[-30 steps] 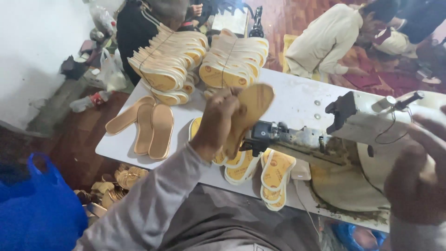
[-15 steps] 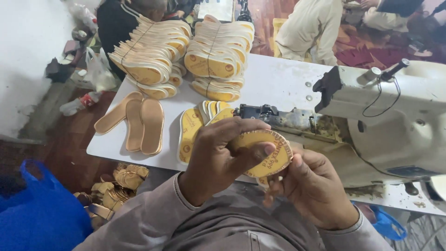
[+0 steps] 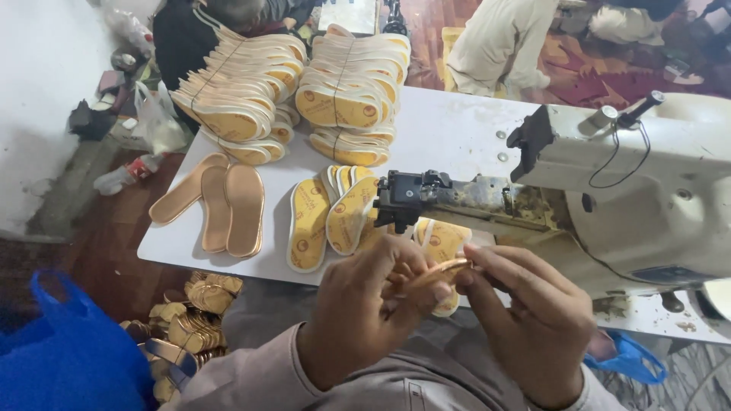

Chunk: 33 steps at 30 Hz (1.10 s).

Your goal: A worker in a shoe production facility organizes stacks of shoe insoles and then uses an industrial sewing machine to stitch around the perimeter of each insole.

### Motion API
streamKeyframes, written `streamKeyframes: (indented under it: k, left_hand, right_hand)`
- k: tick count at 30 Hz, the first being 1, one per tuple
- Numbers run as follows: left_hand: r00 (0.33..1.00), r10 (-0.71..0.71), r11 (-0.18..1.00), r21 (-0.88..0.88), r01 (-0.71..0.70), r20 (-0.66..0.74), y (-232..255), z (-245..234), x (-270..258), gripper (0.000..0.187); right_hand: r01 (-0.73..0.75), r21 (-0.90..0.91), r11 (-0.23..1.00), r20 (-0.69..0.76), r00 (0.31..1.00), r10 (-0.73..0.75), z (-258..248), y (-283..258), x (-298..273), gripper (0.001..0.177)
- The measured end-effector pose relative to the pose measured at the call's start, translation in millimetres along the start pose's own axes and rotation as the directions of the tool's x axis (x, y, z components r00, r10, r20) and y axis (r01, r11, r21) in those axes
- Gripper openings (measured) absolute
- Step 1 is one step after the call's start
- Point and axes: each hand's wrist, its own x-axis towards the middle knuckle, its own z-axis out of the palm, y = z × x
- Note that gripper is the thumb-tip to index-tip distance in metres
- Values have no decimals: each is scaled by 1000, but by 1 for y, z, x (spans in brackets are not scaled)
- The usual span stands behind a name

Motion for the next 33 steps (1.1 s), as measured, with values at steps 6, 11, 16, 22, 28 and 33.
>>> streamKeyframes:
  k: [6,11,16,22,28,33]
  left_hand:
    - [740,38,539,-637,551,672,-2,2,5,76]
    - [820,-30,811,-466,354,572,5,3,11,84]
    - [949,111,993,-65,-96,294,-8,8,10,88]
    - [874,452,871,121,-475,177,-19,6,14,71]
    - [867,459,833,244,-496,193,-12,8,13,70]
    - [858,465,726,460,-511,220,-18,11,11,56]
  right_hand:
    - [-218,310,925,211,965,157,-14,2,0,15]
    - [106,-185,977,92,992,-90,-16,1,-7,13]
    - [-428,407,807,60,894,444,-11,2,-25,10]
    - [-498,855,145,392,804,446,-3,12,-32,15]
    - [-519,850,86,457,810,367,-4,18,-29,19]
    - [-745,532,402,589,667,457,-26,25,-14,18]
